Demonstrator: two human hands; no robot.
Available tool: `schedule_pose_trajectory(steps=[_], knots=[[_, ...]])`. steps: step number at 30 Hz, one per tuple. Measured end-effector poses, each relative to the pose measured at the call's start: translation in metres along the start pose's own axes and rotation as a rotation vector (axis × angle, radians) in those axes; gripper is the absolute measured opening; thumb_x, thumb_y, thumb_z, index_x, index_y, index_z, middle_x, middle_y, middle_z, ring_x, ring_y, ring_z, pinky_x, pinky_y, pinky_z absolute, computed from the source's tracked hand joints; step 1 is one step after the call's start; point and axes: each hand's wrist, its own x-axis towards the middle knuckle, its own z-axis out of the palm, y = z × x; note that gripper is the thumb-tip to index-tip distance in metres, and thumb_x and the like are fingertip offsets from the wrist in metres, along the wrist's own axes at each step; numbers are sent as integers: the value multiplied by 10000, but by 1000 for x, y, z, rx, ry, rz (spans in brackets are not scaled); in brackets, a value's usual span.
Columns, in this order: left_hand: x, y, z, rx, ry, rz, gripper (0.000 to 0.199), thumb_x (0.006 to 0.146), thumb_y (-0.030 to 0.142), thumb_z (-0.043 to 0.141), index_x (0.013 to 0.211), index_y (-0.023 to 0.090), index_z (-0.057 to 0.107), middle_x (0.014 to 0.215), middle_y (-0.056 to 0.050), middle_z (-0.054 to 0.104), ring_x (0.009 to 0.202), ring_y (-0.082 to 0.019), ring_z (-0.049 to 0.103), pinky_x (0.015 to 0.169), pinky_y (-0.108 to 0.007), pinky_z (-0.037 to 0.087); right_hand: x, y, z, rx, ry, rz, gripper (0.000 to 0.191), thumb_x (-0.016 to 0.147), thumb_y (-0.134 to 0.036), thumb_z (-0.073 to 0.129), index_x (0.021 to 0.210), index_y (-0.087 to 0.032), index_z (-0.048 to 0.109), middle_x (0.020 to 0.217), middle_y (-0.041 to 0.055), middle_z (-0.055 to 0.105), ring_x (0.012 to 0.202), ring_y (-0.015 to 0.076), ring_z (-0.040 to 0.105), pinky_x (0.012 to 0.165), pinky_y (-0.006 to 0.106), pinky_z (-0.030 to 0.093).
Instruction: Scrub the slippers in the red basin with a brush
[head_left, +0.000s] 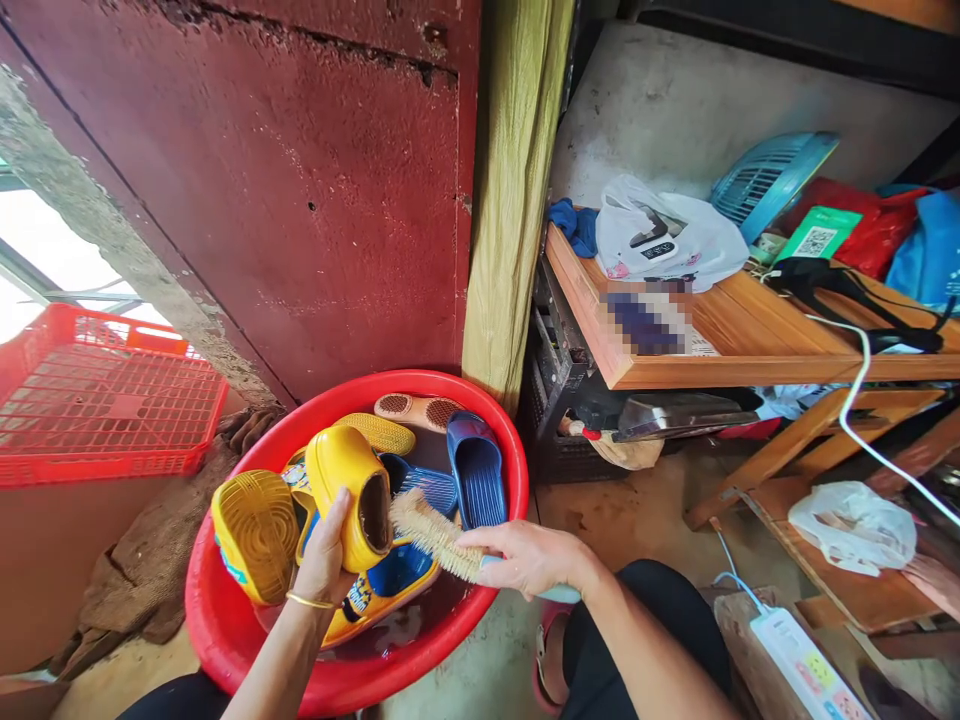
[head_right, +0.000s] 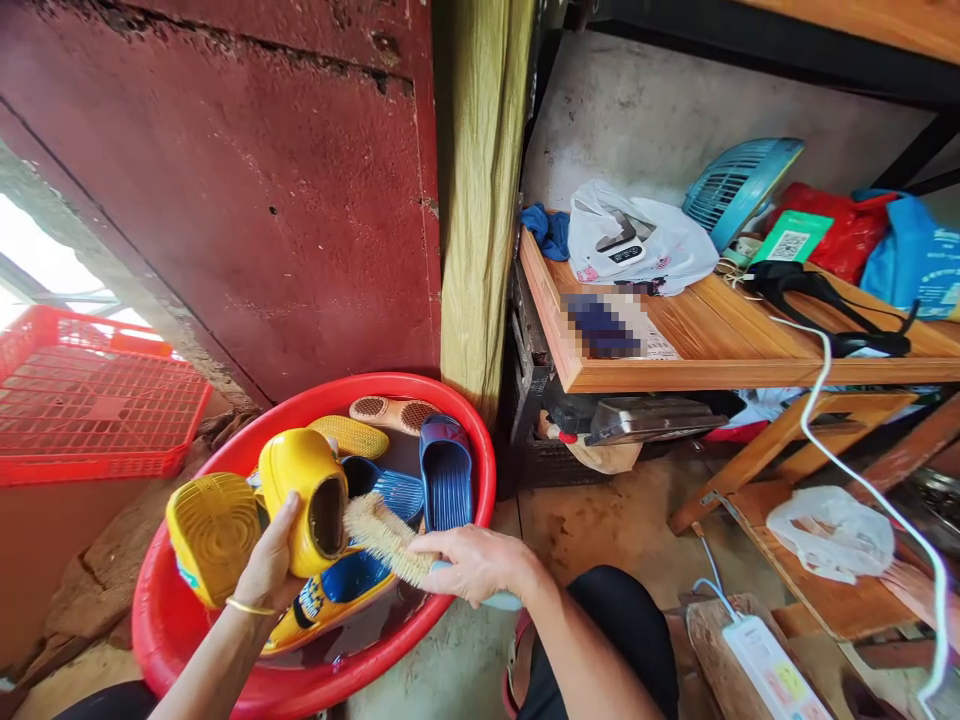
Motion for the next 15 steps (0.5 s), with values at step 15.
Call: schedule_pose_trajectory(steps=[15], knots=[[-13,1,-3,502,15,427,602,633,489,832,1110,181,633,831,-3,695,596,-144,607,519,-259,519,12,13,1,-230,203,56,509,915,-325,532,1424,-307,529,1023,4,726,554,99,590,519,170,411]])
